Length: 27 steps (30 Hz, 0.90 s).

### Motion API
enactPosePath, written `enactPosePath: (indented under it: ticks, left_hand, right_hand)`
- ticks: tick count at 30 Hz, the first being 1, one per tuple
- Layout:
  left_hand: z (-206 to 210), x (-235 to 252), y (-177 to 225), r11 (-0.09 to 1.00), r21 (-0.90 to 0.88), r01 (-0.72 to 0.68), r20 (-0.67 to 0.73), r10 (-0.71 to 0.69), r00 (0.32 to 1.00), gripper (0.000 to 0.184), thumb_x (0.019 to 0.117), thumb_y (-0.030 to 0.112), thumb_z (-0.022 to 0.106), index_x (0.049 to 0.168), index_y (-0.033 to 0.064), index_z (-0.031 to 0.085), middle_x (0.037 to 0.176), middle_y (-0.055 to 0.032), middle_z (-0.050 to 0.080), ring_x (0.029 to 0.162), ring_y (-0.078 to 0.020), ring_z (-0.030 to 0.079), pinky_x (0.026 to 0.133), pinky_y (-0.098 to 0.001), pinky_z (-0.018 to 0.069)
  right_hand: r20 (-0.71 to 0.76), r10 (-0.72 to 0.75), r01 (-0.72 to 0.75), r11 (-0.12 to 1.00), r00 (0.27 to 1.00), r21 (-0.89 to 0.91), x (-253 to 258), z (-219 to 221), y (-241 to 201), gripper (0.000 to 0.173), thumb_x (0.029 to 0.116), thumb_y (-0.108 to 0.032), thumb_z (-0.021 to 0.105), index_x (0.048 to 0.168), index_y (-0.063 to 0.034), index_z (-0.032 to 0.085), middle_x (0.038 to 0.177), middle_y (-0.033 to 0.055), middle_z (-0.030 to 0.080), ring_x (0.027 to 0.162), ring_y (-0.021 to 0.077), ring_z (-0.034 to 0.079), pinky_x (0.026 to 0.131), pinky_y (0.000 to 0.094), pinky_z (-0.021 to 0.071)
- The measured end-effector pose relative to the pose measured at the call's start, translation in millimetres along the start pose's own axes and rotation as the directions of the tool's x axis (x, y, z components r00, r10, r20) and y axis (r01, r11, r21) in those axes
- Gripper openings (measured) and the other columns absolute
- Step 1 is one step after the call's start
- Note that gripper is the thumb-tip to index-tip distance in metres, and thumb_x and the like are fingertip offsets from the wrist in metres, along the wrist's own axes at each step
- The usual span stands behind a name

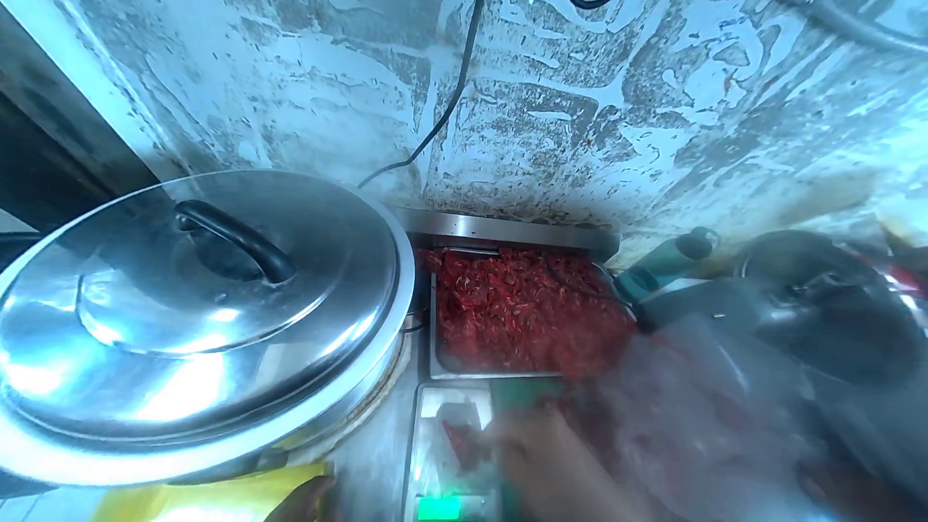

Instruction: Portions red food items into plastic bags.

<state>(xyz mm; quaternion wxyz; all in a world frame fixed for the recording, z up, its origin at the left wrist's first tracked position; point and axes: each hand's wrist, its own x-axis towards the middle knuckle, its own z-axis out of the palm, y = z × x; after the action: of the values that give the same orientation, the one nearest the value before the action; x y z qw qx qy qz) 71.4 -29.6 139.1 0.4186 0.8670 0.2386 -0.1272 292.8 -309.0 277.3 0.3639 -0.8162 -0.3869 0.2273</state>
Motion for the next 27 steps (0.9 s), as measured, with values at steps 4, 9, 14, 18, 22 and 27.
enactPosePath:
  ticks: [4,9,14,18,22,27]
  left_hand:
    - [-1.9,-2.1,0.3,1.0,0.011,-0.019,-0.002,0.019,1.0,0.049,0.1004,0.035,0.061,0.138,0.0034,0.06,0.136,-0.0197,0.063,0.113,-0.0341,0.068,0.095,-0.0542,0.0559]
    - [-1.9,-3.5,3.2,0.998,0.044,-0.033,-0.012,0.034,0.999,0.05,0.0998,0.033,0.063,0.138,0.0003,0.06,0.133,-0.0217,0.064,0.109,-0.035,0.069,0.093,-0.0534,0.0567]
    - [-3.4,-5.9,16.2,0.998,0.027,-0.054,-0.023,0.055,0.998,0.049,0.099,0.029,0.064,0.136,-0.0027,0.061,0.13,-0.0231,0.065,0.107,-0.037,0.069,0.093,-0.0536,0.0562]
    - [-3.5,-8.4,11.9,0.998,0.028,-0.054,-0.028,0.055,0.998,0.049,0.099,0.031,0.064,0.136,-0.0005,0.061,0.131,-0.0223,0.065,0.107,-0.0352,0.07,0.093,-0.0533,0.0565]
    - [-4.5,-8.7,13.9,0.998,0.036,-0.046,-0.019,0.047,0.999,0.048,0.0989,0.03,0.064,0.136,-0.0003,0.061,0.13,-0.0221,0.065,0.108,-0.0356,0.069,0.093,-0.0541,0.0564]
    - [-3.8,-7.6,14.5,0.998,0.037,-0.055,-0.013,0.055,0.998,0.049,0.0991,0.03,0.064,0.136,-0.0019,0.061,0.129,-0.0226,0.066,0.106,-0.0358,0.07,0.092,-0.0532,0.0568]
  right_hand:
    - [-0.027,-0.056,0.048,0.975,0.998,-0.218,-13.1,9.6,-3.3,0.03,0.0916,-0.002,0.055,0.108,-0.0112,0.078,0.113,0.0026,0.077,0.102,0.0146,0.073,0.089,0.0388,0.0606]
    - [-0.16,-0.077,0.051,0.986,0.984,-0.159,-24.6,0.5,-8.3,0.028,0.0956,-0.004,0.052,0.107,-0.0131,0.076,0.101,-0.001,0.074,0.078,0.0078,0.068,0.071,0.0296,0.06]
    - [-0.166,-0.01,-0.006,0.995,0.986,-0.095,-30.6,5.7,-1.3,0.022,0.0973,-0.007,0.055,0.105,-0.0127,0.075,0.102,-0.0014,0.074,0.077,0.0067,0.069,0.07,0.0289,0.0621]
    - [-0.179,0.007,-0.014,0.999,0.984,-0.04,-34.0,14.5,4.9,0.021,0.0965,-0.007,0.057,0.104,-0.0116,0.075,0.1,-0.0006,0.074,0.074,0.0071,0.069,0.067,0.0289,0.0615]
    - [-0.2,-0.04,0.036,0.999,0.979,-0.027,-34.2,19.3,12.8,0.025,0.0943,-0.003,0.053,0.099,-0.0124,0.076,0.104,-0.0012,0.075,0.079,0.0071,0.07,0.07,0.0288,0.0622]
    - [-0.228,-0.109,0.117,0.993,0.968,0.022,-32.3,20.4,13.0,0.025,0.0927,0.002,0.052,0.082,-0.0093,0.072,0.105,0.0012,0.074,0.085,0.0091,0.071,0.073,0.0287,0.0629]
